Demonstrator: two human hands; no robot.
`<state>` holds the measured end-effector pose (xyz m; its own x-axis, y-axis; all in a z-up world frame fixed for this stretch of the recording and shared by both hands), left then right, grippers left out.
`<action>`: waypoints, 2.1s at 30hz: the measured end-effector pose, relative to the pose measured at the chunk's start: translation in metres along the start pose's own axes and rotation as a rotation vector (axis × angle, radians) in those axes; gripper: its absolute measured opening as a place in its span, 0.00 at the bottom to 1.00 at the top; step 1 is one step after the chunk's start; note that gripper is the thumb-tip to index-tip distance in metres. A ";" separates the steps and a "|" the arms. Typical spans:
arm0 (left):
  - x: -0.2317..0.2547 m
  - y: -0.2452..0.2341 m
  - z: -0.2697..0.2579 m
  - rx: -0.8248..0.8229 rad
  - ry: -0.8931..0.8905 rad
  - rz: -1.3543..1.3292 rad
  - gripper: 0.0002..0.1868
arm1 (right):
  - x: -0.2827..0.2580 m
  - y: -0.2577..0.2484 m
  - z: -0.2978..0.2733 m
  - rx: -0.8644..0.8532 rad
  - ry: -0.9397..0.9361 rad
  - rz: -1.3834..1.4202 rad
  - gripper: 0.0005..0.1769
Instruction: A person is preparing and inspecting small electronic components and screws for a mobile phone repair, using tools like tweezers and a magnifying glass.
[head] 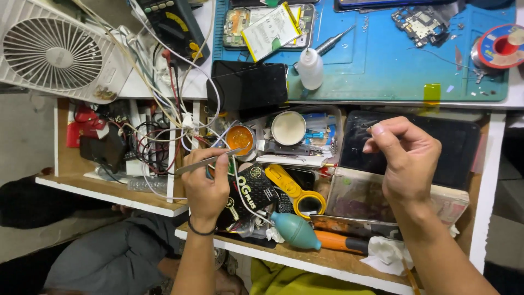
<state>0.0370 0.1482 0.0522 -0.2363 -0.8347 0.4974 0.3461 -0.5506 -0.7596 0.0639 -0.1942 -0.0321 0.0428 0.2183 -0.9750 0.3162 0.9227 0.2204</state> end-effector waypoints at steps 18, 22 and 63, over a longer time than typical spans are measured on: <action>-0.039 0.038 0.003 -0.065 0.091 0.198 0.05 | -0.002 -0.003 -0.001 0.016 0.008 -0.008 0.07; -0.036 0.033 0.003 -0.063 0.113 0.237 0.04 | -0.005 -0.001 -0.001 0.002 -0.001 -0.024 0.07; 0.131 0.075 0.020 0.221 0.430 -0.597 0.03 | 0.003 -0.001 0.003 -0.009 -0.014 0.020 0.11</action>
<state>0.0507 -0.0031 0.0688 -0.7566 -0.3439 0.5562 0.2115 -0.9335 -0.2894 0.0665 -0.1954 -0.0356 0.0621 0.2322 -0.9707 0.3067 0.9211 0.2399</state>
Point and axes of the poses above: each hand's wrist, its own z-axis towards the middle knuckle, its own y-axis out of the palm, x = y × z, the point moved 8 cm from there along z, towards the middle knuckle, and after that the axes turned 2 degrees about z, right-handed, at the moved point
